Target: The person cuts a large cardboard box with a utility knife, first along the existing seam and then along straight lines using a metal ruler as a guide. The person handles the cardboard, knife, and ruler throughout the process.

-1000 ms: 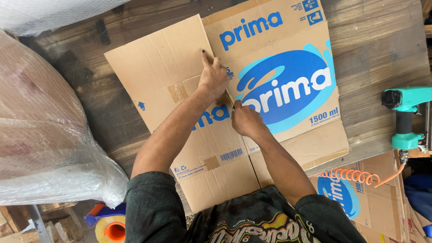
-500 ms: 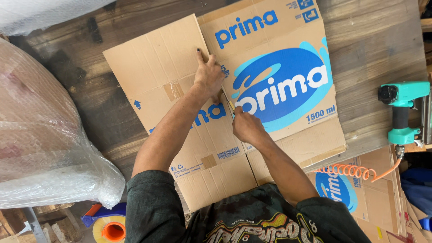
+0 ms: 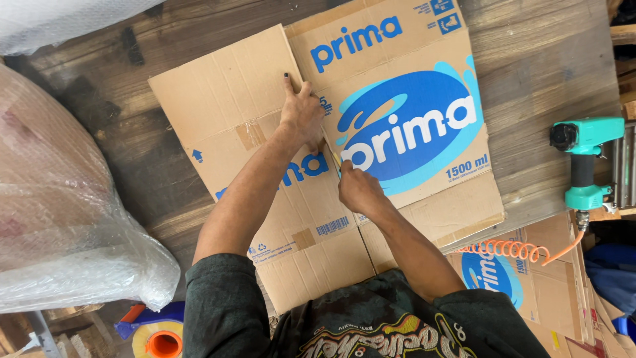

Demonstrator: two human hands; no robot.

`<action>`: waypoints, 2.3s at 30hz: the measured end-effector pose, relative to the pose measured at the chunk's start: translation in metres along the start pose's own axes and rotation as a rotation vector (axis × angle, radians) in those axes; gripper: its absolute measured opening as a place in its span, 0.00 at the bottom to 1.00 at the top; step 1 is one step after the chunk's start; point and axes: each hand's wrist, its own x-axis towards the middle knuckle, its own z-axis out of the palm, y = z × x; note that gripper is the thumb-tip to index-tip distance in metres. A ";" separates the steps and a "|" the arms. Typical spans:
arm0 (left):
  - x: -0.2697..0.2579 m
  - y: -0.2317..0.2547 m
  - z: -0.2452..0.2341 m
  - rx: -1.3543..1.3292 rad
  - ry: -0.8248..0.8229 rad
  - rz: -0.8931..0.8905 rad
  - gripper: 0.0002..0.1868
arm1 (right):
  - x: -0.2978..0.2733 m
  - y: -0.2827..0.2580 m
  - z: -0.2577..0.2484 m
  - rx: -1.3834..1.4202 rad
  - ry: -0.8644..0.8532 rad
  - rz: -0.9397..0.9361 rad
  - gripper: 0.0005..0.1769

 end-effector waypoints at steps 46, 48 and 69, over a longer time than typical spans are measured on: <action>-0.004 0.005 0.002 0.040 -0.011 -0.054 0.14 | -0.009 0.028 0.039 -0.013 -0.023 -0.039 0.18; -0.009 0.005 -0.003 0.045 -0.036 -0.053 0.14 | -0.003 0.037 0.054 -0.065 -0.018 -0.034 0.18; 0.034 0.051 0.075 0.133 -0.093 -0.027 0.15 | -0.038 0.035 0.013 0.219 0.156 -0.035 0.18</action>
